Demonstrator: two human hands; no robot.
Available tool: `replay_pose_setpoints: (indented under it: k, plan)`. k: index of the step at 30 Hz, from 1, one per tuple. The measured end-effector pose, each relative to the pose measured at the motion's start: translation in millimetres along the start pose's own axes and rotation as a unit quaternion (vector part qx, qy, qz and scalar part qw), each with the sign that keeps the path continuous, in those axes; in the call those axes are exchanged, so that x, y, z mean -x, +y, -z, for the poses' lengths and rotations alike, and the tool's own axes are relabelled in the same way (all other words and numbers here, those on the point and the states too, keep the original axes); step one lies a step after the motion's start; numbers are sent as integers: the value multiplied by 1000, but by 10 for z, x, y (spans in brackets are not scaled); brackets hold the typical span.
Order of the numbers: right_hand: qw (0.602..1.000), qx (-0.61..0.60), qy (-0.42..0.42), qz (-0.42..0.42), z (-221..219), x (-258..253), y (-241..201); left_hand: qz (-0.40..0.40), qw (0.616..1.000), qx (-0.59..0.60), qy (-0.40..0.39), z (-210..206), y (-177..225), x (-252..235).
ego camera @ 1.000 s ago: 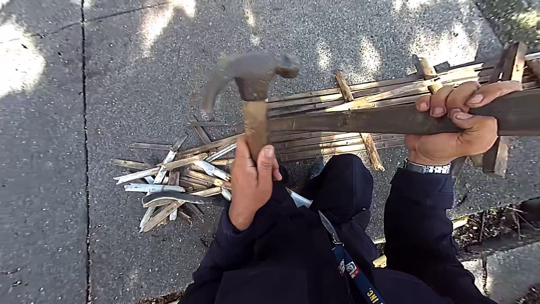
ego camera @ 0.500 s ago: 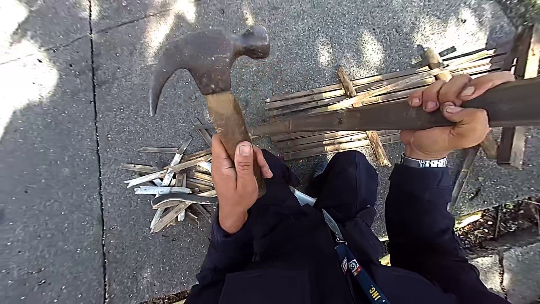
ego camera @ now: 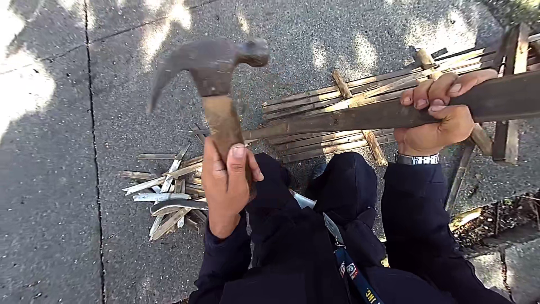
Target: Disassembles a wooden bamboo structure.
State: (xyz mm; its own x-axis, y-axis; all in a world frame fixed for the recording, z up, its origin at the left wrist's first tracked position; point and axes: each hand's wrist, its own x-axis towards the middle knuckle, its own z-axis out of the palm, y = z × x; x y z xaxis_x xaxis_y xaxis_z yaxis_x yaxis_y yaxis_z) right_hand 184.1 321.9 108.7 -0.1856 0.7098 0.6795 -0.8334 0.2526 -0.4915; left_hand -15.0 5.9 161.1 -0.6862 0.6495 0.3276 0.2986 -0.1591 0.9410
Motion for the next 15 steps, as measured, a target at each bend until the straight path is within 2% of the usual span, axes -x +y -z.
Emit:
replay_pose_setpoints:
  k: [1, 3, 5, 6, 7, 8, 10, 15]
  plan:
    - [1000, 1, -4, -4, 2, -3, 1, -16, 1000, 13, 15, -5, 42, -14]
    - [1000, -15, -14, -3, -63, 1, 15, 11, 1000, 1, 3, -148, -48, 31]
    - [999, -39, -14, 12, -162, 0, 75, 110, 986, -88, -94, -405, -367, 120]
    - [999, -42, -11, 20, -207, -4, 100, 167, 963, -130, -164, -553, -546, 138]
    - [999, -35, -9, 24, -220, 10, 113, 215, 940, -141, -223, -672, -687, 151]
    - [999, -23, -8, 21, -191, 46, 99, 245, 929, -121, -250, -723, -753, 178]
    - [1000, -20, -11, 20, -127, 28, 85, 228, 945, -63, -226, -647, -698, 147]
    - [1000, -22, -4, 14, 116, 78, 79, 56, 997, 23, -49, -88, -87, -39]
